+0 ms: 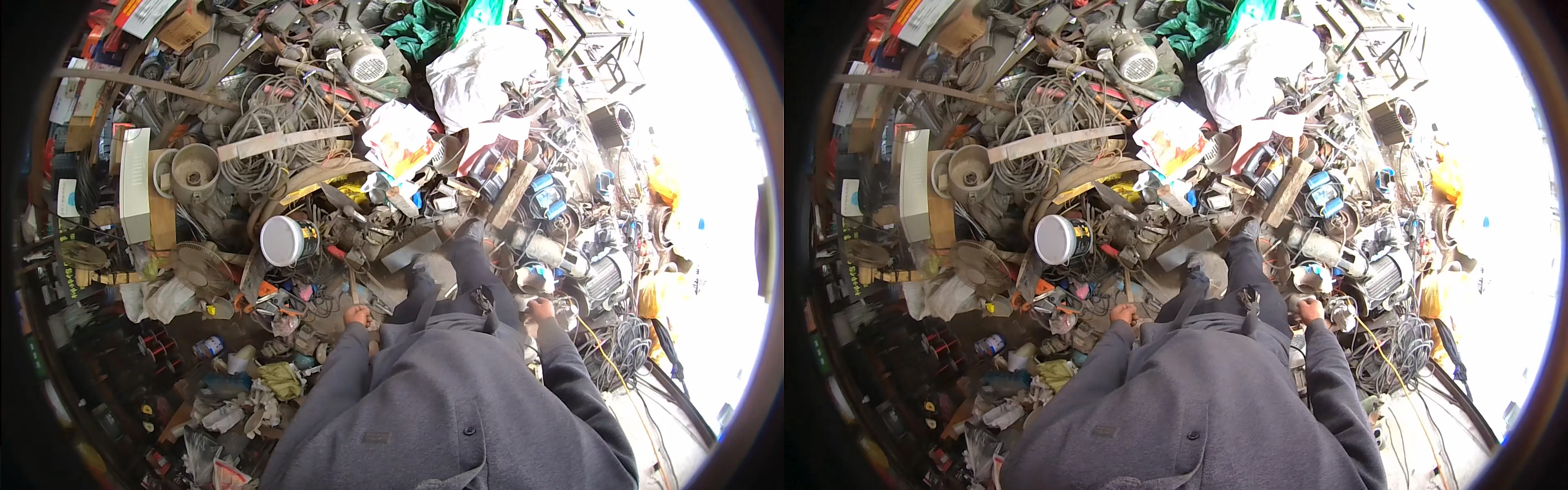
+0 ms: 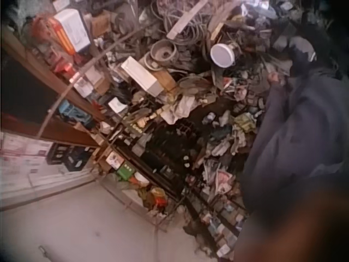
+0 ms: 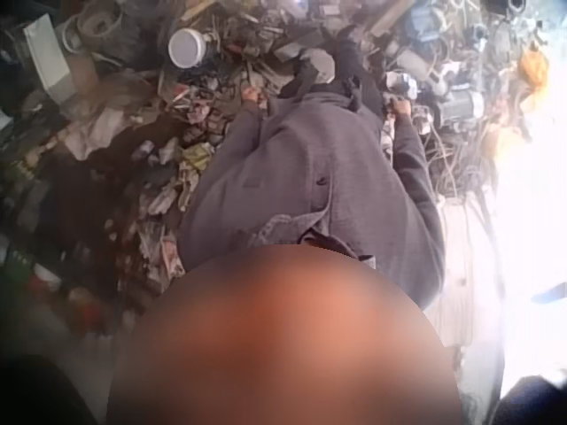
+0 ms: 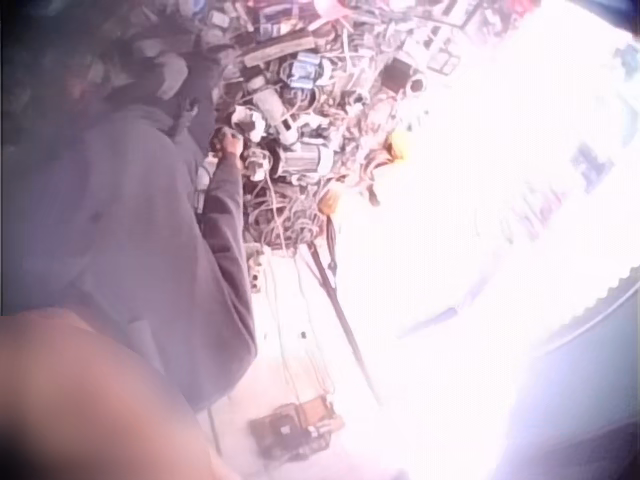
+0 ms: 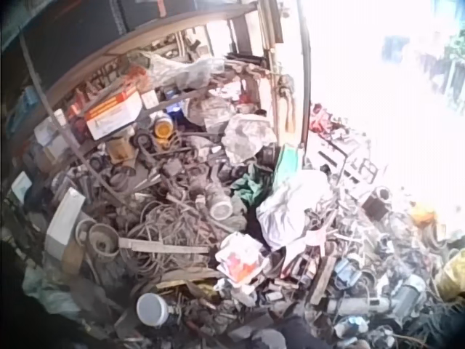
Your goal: The person retrieves a motor from a cluttered scrap pile, carries it to a workbench, and disassembles it using a screwdriver and hammer. The person removes the end cover, separates the housing, and extracts the rotor, placing components on the bench.
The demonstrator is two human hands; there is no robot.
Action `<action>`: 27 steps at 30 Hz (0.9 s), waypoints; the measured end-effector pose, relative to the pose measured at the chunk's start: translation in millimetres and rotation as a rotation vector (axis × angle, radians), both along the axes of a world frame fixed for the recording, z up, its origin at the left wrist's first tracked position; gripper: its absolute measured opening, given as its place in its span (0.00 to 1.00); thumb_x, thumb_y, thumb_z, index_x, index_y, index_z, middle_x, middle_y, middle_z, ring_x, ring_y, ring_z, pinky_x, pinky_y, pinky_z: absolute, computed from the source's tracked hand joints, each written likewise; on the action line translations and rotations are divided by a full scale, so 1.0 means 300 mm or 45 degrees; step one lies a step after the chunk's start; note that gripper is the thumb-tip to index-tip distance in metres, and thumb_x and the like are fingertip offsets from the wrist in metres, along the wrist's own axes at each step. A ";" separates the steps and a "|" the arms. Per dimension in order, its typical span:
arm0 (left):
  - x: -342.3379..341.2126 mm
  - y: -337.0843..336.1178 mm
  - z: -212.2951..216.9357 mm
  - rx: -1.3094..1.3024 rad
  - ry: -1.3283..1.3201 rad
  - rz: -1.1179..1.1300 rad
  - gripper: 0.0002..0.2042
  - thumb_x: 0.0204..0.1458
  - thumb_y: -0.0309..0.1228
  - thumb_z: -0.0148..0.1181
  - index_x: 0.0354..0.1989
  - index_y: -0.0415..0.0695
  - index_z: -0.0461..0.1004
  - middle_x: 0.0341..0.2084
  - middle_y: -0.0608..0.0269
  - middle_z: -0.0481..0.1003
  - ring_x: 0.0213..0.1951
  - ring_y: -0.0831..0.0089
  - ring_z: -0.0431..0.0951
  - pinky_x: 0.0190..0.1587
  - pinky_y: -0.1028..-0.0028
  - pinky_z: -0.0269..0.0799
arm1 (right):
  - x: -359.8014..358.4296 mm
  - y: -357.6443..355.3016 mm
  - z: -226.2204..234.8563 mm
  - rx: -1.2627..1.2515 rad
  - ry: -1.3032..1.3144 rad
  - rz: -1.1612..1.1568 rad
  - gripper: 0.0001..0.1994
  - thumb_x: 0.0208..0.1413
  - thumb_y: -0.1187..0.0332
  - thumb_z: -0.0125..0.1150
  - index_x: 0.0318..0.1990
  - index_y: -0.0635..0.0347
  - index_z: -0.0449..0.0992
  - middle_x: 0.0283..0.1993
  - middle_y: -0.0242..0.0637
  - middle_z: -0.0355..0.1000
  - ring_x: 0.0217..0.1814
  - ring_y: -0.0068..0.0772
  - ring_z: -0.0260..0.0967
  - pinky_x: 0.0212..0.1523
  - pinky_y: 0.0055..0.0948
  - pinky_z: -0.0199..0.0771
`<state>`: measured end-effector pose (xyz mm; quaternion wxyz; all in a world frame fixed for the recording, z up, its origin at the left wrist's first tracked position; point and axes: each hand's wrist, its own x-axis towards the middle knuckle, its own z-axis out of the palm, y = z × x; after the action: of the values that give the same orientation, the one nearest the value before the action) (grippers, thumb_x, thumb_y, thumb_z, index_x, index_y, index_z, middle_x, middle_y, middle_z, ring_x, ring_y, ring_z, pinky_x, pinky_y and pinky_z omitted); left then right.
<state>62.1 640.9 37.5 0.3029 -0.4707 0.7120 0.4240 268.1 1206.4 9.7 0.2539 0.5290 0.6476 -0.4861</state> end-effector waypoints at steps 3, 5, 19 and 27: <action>-0.086 0.113 0.005 0.011 -0.002 -0.098 0.04 0.62 0.26 0.62 0.38 0.40 0.75 0.29 0.57 0.77 0.24 0.71 0.74 0.24 0.64 0.70 | -0.065 0.106 0.012 -0.167 -0.062 -0.216 0.13 0.58 0.68 0.61 0.43 0.70 0.79 0.29 0.43 0.78 0.27 0.37 0.79 0.25 0.36 0.79; -0.135 0.186 0.008 0.027 0.044 -0.095 0.05 0.62 0.27 0.62 0.36 0.39 0.75 0.27 0.58 0.76 0.23 0.71 0.73 0.23 0.67 0.70 | -0.094 0.188 -0.001 -0.168 -0.050 -0.197 0.12 0.57 0.68 0.61 0.42 0.70 0.80 0.30 0.44 0.79 0.25 0.37 0.80 0.23 0.34 0.79; -0.032 0.350 0.112 -0.081 0.278 -0.358 0.12 0.56 0.28 0.63 0.21 0.45 0.70 0.18 0.60 0.72 0.20 0.70 0.72 0.24 0.63 0.68 | -0.417 0.539 -0.009 -0.088 0.010 -0.027 0.12 0.57 0.68 0.57 0.42 0.70 0.77 0.27 0.43 0.76 0.20 0.32 0.73 0.16 0.30 0.66; -0.277 0.401 0.086 -0.333 0.076 -0.630 0.09 0.54 0.30 0.63 0.23 0.42 0.76 0.19 0.58 0.76 0.22 0.67 0.76 0.28 0.60 0.75 | -0.544 0.504 -0.007 -0.230 0.183 -0.236 0.11 0.58 0.68 0.58 0.43 0.68 0.75 0.27 0.42 0.75 0.20 0.34 0.73 0.18 0.30 0.70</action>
<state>-21.0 761.2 63.2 0.3128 -0.3049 0.8626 0.2553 105.0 1357.6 7.5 0.2076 0.5254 0.5660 -0.6004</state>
